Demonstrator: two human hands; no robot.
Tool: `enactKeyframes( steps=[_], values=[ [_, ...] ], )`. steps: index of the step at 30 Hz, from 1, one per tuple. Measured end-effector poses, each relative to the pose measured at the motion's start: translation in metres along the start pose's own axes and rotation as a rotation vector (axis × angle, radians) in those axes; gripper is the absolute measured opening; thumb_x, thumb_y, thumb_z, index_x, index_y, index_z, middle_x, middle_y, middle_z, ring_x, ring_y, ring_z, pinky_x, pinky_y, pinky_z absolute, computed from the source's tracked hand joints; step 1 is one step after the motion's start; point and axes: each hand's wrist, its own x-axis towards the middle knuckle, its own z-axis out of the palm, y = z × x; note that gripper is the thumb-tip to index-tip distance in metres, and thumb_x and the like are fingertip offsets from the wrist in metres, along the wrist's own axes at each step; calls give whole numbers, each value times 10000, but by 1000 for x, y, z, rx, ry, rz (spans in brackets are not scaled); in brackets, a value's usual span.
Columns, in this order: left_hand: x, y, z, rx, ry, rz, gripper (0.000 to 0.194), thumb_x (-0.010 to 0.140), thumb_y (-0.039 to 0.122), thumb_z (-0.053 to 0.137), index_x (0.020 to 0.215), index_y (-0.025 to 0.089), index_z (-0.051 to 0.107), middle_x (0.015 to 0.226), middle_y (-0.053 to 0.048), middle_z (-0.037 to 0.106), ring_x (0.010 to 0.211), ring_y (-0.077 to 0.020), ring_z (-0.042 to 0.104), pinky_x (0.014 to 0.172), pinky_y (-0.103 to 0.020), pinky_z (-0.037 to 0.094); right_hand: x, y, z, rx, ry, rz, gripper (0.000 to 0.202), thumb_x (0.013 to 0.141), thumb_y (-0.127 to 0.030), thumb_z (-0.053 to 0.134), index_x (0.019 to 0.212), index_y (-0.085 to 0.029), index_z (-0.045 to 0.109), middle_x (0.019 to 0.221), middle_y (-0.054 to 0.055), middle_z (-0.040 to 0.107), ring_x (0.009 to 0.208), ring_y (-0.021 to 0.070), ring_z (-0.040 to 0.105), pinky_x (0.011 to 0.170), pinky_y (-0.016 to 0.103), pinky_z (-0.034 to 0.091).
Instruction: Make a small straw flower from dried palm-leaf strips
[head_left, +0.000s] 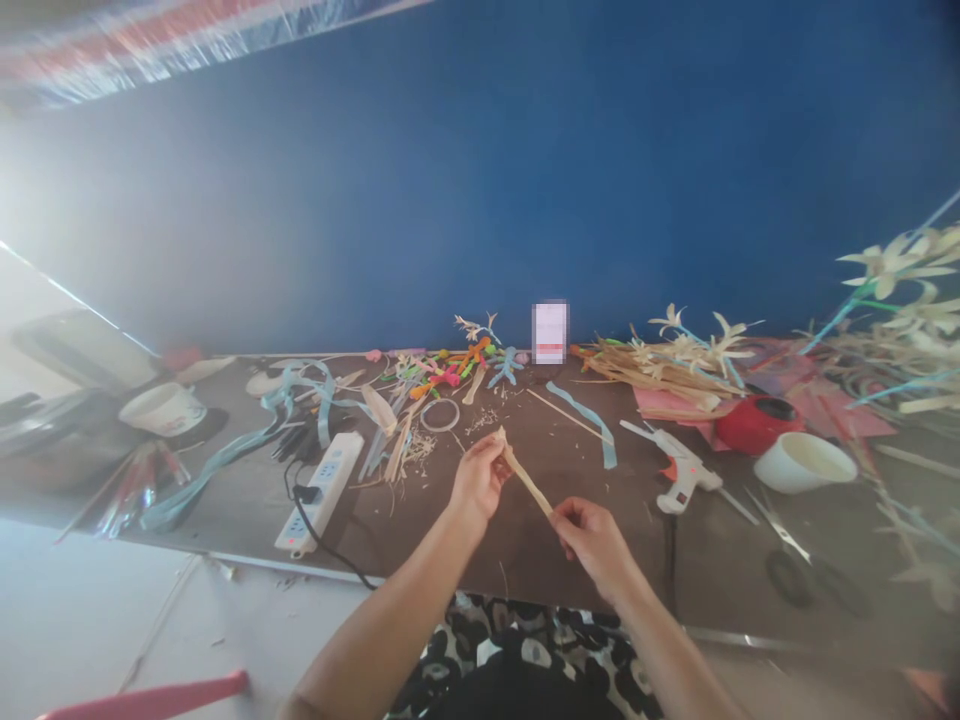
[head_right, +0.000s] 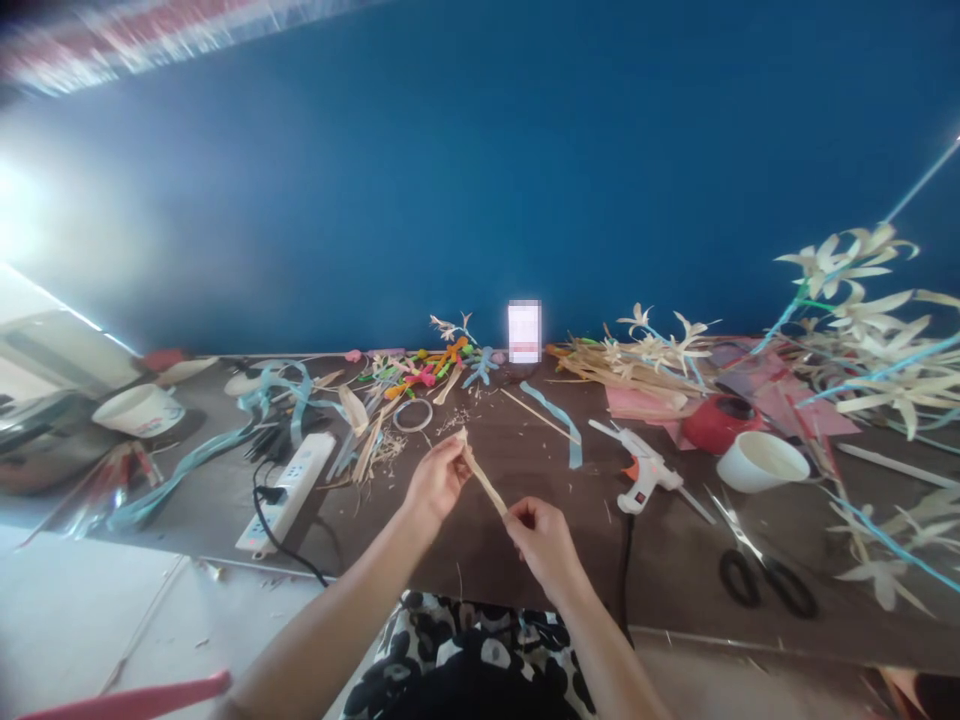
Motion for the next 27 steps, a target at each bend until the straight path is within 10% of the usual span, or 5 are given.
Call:
enactKeyframes(
  steps=[14,20,27],
  values=[
    [21,36,-15,804,-86,350,159,644,249,577,762,148,544,575,0,573,497,-115,554,476,-214,424,-4,-21,-12,-432,101,-235,133,656,-266,485,586,-177,555,531,-20,548,514,117,488,521,208,360],
    [17,48,-20,1021,-92,557,274,684,217,532,956,196,551,700,-8,597,645,-110,557,649,-242,434,2,-11,-24,-274,118,-136,136,648,-299,506,591,-180,537,500,-26,509,466,108,462,453,202,355],
    [-1,21,-7,691,-402,-171,337,570,300,653,856,128,606,787,-67,608,645,-118,552,479,-183,400,3,-3,-12,93,25,32,184,671,-349,513,633,-169,513,540,-24,499,432,77,422,356,162,306]
  ],
)
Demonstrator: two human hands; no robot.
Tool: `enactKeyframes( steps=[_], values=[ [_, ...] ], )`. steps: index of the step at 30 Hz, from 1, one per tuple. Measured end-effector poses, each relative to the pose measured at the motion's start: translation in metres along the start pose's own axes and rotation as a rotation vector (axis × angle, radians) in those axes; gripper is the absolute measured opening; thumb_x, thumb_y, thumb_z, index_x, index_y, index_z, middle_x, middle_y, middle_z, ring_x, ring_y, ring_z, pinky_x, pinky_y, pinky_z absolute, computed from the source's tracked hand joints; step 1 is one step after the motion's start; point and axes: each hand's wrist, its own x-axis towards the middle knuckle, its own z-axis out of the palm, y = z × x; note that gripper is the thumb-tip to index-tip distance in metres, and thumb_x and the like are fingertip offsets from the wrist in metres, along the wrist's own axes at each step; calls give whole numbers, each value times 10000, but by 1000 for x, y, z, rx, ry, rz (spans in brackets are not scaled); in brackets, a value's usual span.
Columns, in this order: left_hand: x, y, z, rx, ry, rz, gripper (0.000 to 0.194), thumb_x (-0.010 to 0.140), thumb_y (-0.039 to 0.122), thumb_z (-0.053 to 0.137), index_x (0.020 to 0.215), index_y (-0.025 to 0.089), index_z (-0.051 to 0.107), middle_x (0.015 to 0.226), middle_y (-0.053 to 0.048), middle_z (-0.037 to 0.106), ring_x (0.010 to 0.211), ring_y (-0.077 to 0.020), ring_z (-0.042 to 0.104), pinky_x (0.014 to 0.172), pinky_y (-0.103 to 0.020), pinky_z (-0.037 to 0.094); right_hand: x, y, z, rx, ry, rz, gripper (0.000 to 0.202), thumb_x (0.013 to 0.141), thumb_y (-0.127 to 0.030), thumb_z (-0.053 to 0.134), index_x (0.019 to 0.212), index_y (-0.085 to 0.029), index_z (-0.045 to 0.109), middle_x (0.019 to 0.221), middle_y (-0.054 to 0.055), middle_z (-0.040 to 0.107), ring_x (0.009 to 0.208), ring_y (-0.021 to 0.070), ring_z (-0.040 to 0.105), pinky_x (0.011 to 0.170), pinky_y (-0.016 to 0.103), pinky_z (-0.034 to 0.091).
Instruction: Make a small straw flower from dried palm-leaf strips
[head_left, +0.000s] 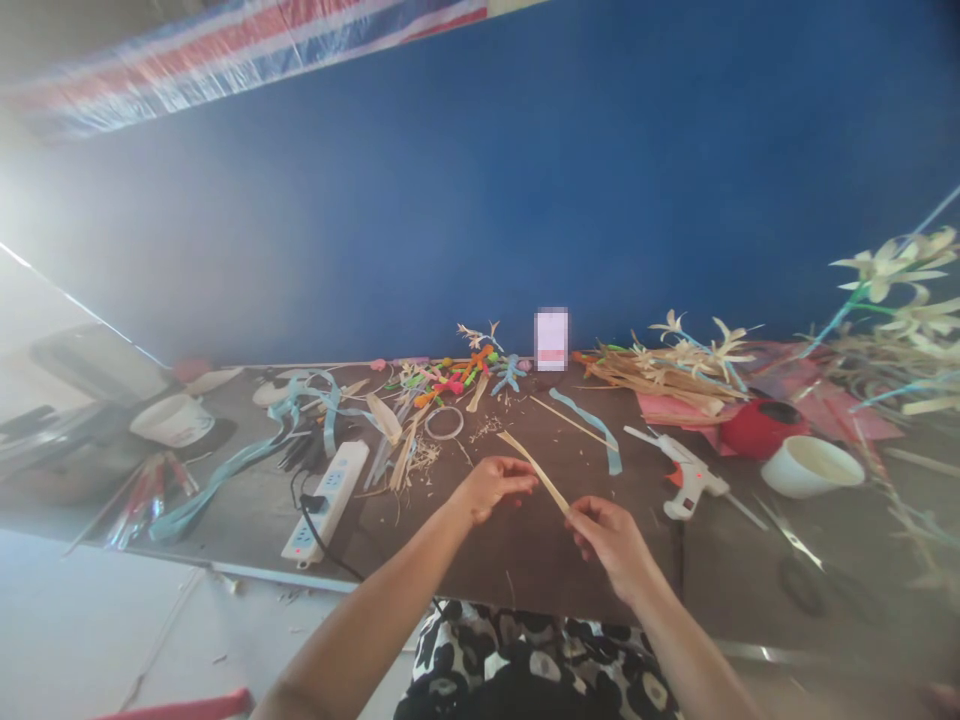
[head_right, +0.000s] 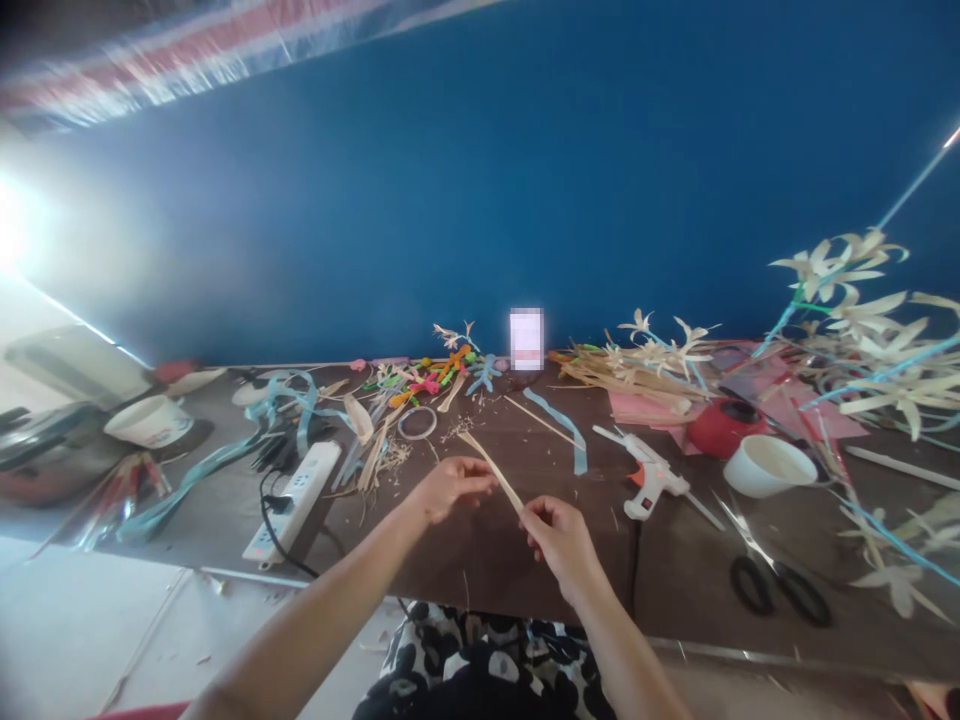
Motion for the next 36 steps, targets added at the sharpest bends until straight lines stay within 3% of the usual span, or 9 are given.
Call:
enactKeyframes(
  steps=[4,9,15,18,20,23,26,33,36],
  values=[
    [1,-1,18,-86,3,-19,293,575,313,647,793,119,628,671,-49,600,602,-119,545,467,-186,390,-4,-3,4,-130,49,-79,172,668,-336,512,623,-171,519,468,-47,439,405,83,404,363,177,307],
    [9,-2,24,-225,144,38,197,573,229,619,740,125,626,618,-32,576,562,-104,520,454,-188,390,-9,-13,2,-387,109,-296,129,658,-263,507,564,-176,524,514,-29,501,500,107,459,495,203,350],
    [20,-10,36,-484,405,76,105,584,200,580,656,125,594,538,12,484,476,-60,442,450,-175,386,-5,-16,6,-328,17,-238,138,662,-271,503,568,-174,528,465,-44,480,421,86,431,427,190,332],
    [22,-7,40,-561,462,118,163,608,239,578,727,131,599,616,-6,521,519,-64,467,465,-169,390,-1,-13,9,-195,-29,-140,151,667,-303,514,590,-173,520,461,-45,489,396,81,430,384,181,323],
    [20,-1,39,-534,410,131,254,639,321,567,815,141,601,709,-34,565,581,-81,506,494,-178,407,1,-13,9,-60,-41,-71,174,671,-331,523,608,-169,517,484,-37,508,403,81,441,365,175,319],
    [13,2,38,-390,222,63,357,660,437,531,841,138,601,781,-68,598,618,-114,541,499,-209,417,2,-14,7,130,-18,-16,225,664,-381,548,625,-162,517,518,-34,517,407,74,444,356,171,314],
    [5,-4,42,-193,90,26,294,600,384,612,733,121,611,683,-49,602,574,-113,536,499,-206,398,3,-14,3,212,9,-12,259,652,-410,566,638,-155,522,529,-33,510,400,67,433,351,172,302],
    [1,-24,59,-266,74,-38,196,569,296,644,641,123,584,581,-23,565,540,-112,521,483,-209,383,-3,-17,-1,121,-60,-18,270,656,-419,563,661,-149,546,572,-11,531,440,79,462,392,183,348],
    [2,-24,57,-367,83,-75,207,557,296,655,635,124,569,587,-24,561,532,-103,518,465,-203,382,-12,-19,-27,-33,-31,6,283,651,-440,553,684,-158,558,570,7,562,418,95,472,385,202,349]
  ],
)
